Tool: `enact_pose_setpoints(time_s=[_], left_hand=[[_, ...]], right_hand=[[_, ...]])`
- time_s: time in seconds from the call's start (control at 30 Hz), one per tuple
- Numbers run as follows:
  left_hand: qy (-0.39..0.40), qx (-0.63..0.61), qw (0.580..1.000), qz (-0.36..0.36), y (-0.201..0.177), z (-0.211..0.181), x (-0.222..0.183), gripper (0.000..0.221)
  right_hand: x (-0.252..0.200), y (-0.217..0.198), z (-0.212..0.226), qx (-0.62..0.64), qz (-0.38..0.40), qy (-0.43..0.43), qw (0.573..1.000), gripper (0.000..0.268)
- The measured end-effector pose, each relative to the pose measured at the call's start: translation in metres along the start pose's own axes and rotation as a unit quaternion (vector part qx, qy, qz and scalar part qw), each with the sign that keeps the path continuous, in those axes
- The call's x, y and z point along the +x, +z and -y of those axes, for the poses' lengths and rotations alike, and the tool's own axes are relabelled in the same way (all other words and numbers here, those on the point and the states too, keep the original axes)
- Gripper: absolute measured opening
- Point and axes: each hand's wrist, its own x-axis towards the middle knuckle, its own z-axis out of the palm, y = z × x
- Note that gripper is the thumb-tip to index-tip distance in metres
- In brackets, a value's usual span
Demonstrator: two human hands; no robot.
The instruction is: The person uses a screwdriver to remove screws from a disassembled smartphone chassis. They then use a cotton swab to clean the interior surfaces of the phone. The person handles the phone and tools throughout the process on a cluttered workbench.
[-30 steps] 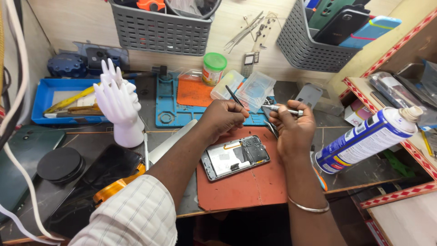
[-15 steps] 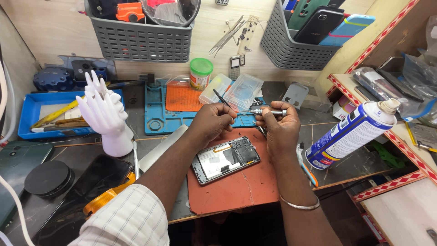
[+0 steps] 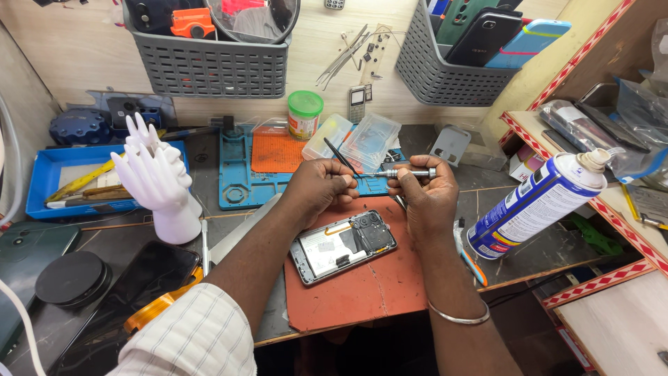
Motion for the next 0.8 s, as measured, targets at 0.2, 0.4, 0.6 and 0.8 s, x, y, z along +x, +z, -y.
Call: enact_pose_setpoints(time_s=[0.2,0.4,0.6,0.8], left_hand=[[-0.021,0.004,1.0,0.001,-0.002,-0.002,0.001,0.014],[-0.063,-0.057,0.996,-0.004,0.0,-0.011,-0.005,0.017],[-0.07,-0.079,0.994,0.0,-0.003,-0.009,-0.005,0.018],[-0.062,-0.07,0.996,0.014,-0.004,-0.006,-0.001,0.017]], right_hand=[[-0.001,-0.001,-0.001,0.007,0.016,0.001,1.0,0.028],[-0.001,0.0,-0.001,-0.029,0.038,-0.026,0.999,0.025],[-0.002,0.002,-0.001,-0.041,0.061,-0.019,0.997,0.026],[-0.004,0.004,0.0,-0.043,0.07,-0.024,0.996,0.026]])
